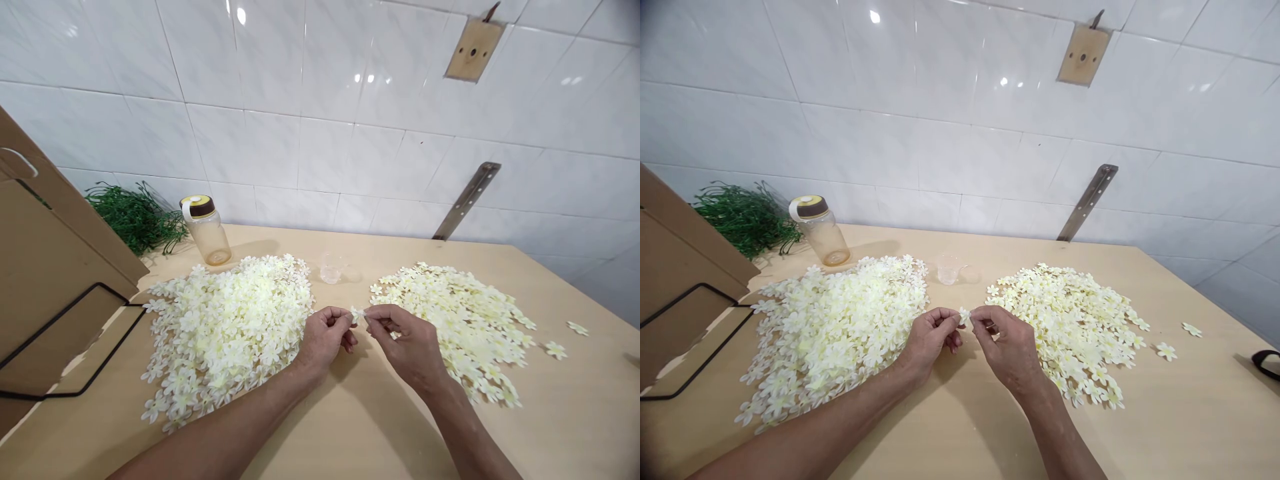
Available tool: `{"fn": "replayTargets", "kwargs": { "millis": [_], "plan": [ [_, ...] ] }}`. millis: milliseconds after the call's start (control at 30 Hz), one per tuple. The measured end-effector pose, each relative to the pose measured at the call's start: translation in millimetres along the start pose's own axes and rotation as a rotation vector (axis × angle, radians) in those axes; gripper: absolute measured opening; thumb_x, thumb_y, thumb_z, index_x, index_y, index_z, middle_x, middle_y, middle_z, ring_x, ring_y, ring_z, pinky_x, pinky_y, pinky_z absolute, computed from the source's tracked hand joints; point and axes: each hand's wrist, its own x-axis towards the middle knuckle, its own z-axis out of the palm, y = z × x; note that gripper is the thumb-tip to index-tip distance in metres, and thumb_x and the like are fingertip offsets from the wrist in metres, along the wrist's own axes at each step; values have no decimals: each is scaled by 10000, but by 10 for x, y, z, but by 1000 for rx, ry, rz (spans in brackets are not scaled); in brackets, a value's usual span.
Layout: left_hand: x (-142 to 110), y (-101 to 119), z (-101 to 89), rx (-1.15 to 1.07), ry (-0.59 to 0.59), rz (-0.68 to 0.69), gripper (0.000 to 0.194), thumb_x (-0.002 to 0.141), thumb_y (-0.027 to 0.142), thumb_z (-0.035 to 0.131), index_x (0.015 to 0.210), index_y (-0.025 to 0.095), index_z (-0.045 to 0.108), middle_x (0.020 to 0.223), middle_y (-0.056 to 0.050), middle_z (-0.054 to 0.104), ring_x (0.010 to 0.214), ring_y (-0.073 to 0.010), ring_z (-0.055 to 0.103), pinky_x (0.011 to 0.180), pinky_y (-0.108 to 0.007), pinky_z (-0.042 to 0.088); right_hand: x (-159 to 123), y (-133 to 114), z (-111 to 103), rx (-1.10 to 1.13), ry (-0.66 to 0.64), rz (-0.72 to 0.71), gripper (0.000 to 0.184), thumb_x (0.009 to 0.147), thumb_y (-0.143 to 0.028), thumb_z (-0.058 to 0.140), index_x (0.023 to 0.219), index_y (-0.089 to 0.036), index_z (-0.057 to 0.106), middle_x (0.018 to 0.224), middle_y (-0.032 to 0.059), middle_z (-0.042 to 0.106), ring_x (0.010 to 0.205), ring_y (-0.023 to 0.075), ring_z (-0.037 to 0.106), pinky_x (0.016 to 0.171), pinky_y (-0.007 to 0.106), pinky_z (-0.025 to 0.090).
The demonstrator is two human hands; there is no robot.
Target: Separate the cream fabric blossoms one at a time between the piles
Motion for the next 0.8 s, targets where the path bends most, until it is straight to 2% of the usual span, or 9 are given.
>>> {"fn": "replayTargets", "kwargs": {
  "millis": [133,267,333,400,467,500,567,667,800],
  "plan": [
    [2,-12,1,12,-11,-7,212,757,333,683,752,127,635,558,-32,622,444,-106,551,443,-212,452,-23,3,12,-10,61,-14,161,885,-341,552,873,-234,671,932,48,725,772,181,690,736,306,590],
    [-1,4,14,5,-2,-12,211,749,322,687,765,120,629,671,-68,669,454,-105,559,427,-216,447,23,-11,34,-47,144,107,187,877,-374,573,899,-219,674,769,41,714,651,176,685,667,296,589],
    [-11,20,19,7,-5,-22,204,751,314,681,767,118,625,642,-58,657,442,-104,547,425,-220,443,78,-78,68,-31,138,126,208,886,-378,562,922,-211,679,727,39,705,618,175,677,642,297,587],
    [-27,32,19,1,-30,-15,186,758,300,671,749,120,622,578,-30,622,438,-101,532,442,-224,446,137,-176,115,38,35,41,236,904,-362,536,1010,-212,685,866,60,729,690,178,689,661,299,592],
    [-41,39,18,-25,-52,12,167,754,278,669,717,126,612,568,-15,607,450,-93,524,465,-221,448,179,-260,155,88,-113,-112,294,909,-341,527,1146,-231,664,1121,81,695,860,197,687,709,307,592],
    [-44,39,17,-32,-57,23,161,750,270,671,706,128,607,569,-13,606,455,-91,523,470,-219,446,189,-281,163,88,-137,-160,314,909,-335,526,1179,-238,653,1209,84,658,900,200,675,713,308,588],
    [-38,32,15,-31,-45,19,163,744,272,674,708,129,604,565,-16,610,450,-92,522,462,-217,439,188,-262,150,42,-62,-152,306,909,-343,526,1164,-238,657,1252,94,629,819,179,660,654,297,574],
    [-5,9,10,-13,-15,-14,188,750,308,668,742,126,617,542,-24,612,430,-104,526,437,-222,435,147,-119,84,-116,115,-7,232,904,-384,538,997,-224,677,1023,80,695,559,127,559,540,284,504],
    [25,-8,0,-8,-13,-10,214,761,339,660,739,129,624,521,-20,602,426,-104,531,439,-217,441,83,54,55,-223,-19,16,217,885,-409,558,879,-227,676,820,40,692,549,141,554,567,286,474]
  ]
}}
